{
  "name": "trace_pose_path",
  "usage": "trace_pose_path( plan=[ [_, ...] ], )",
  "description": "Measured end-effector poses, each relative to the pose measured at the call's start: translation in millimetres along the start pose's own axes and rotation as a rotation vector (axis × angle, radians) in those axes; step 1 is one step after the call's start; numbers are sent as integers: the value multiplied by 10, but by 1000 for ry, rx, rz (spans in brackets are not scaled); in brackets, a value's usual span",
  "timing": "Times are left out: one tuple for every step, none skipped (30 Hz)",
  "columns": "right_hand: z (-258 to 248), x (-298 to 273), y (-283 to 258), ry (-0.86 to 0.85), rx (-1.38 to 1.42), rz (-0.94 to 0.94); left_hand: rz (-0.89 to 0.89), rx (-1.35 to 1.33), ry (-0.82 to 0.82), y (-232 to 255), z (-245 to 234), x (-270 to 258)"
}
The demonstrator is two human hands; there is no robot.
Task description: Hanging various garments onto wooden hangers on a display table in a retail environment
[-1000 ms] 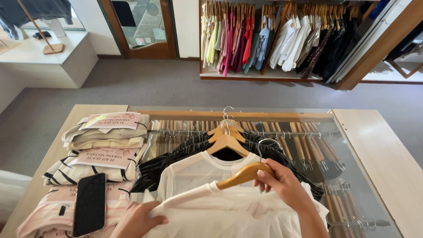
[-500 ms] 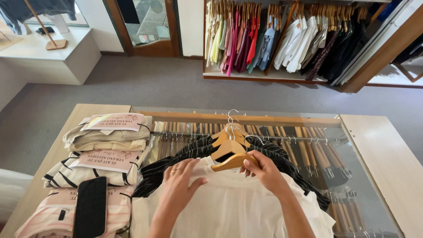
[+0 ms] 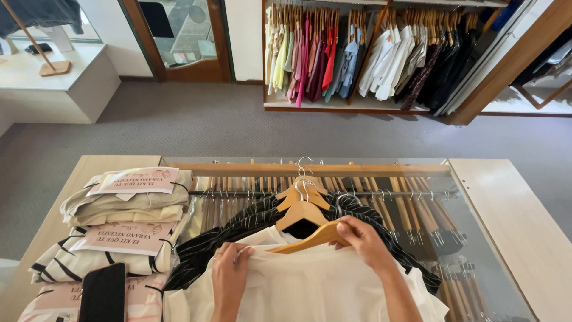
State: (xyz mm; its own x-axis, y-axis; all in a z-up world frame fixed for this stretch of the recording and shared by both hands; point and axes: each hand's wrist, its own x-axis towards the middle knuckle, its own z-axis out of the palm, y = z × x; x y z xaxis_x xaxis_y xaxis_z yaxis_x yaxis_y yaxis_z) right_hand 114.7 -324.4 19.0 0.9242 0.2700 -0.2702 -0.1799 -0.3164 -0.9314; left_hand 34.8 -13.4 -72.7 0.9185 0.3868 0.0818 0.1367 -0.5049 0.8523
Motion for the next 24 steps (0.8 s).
trace_pose_path(
  plan=[
    [-96,-30,-11,38,48,19,72,36,80,-59,-7,4],
    [-193,-63,-25,77,97,38,145,73,160,-114,-17,4],
    [-277,-89,8,78,97,36,147,72,161,-187,-4,27],
    [-364,-118,40,142,165,57,96,75,146,-257,8,48],
    [-449,-148,73,207,233,80,45,79,130,-328,20,66],
    [-487,-180,16,208,233,79,46,78,130,-284,32,71],
    [-519,-220,-36,244,269,5,126,86,128,-242,36,68],
    [-554,-261,-86,279,304,-69,205,93,126,-199,42,63],
    [-534,-213,-107,282,306,-70,208,93,124,-88,94,51],
    [-517,-164,-126,327,397,-74,244,104,71,24,149,38],
    [-500,-147,-131,377,489,-73,280,114,10,132,208,2],
    [-494,-90,-96,385,491,-70,282,113,1,210,296,-9],
    [-485,-8,-76,395,541,-119,391,143,-20,287,377,-14],
    [-476,74,-57,404,591,-169,500,172,-41,365,456,-20],
    [-474,91,-158,408,591,-170,503,171,-43,382,513,-18],
    [-473,109,-259,411,712,-188,513,190,-44,399,568,-17],
    [-474,130,-367,410,829,-206,520,207,-42,417,628,-19],
    [-541,141,-431,411,827,-208,521,204,-41,418,638,-7],
    [-602,143,-484,402,870,-275,521,192,-49,414,642,-2],
    [-664,148,-538,393,913,-343,520,179,-56,410,647,6],
    [-769,135,-556,394,912,-342,519,179,-57,431,591,3],
    [-874,124,-573,471,933,-385,521,140,-99,450,537,1],
    [-977,94,-576,555,952,-427,525,101,-146,465,484,-7],
    [-1120,92,-481,561,952,-424,526,100,-153,414,456,-32]
  ],
)
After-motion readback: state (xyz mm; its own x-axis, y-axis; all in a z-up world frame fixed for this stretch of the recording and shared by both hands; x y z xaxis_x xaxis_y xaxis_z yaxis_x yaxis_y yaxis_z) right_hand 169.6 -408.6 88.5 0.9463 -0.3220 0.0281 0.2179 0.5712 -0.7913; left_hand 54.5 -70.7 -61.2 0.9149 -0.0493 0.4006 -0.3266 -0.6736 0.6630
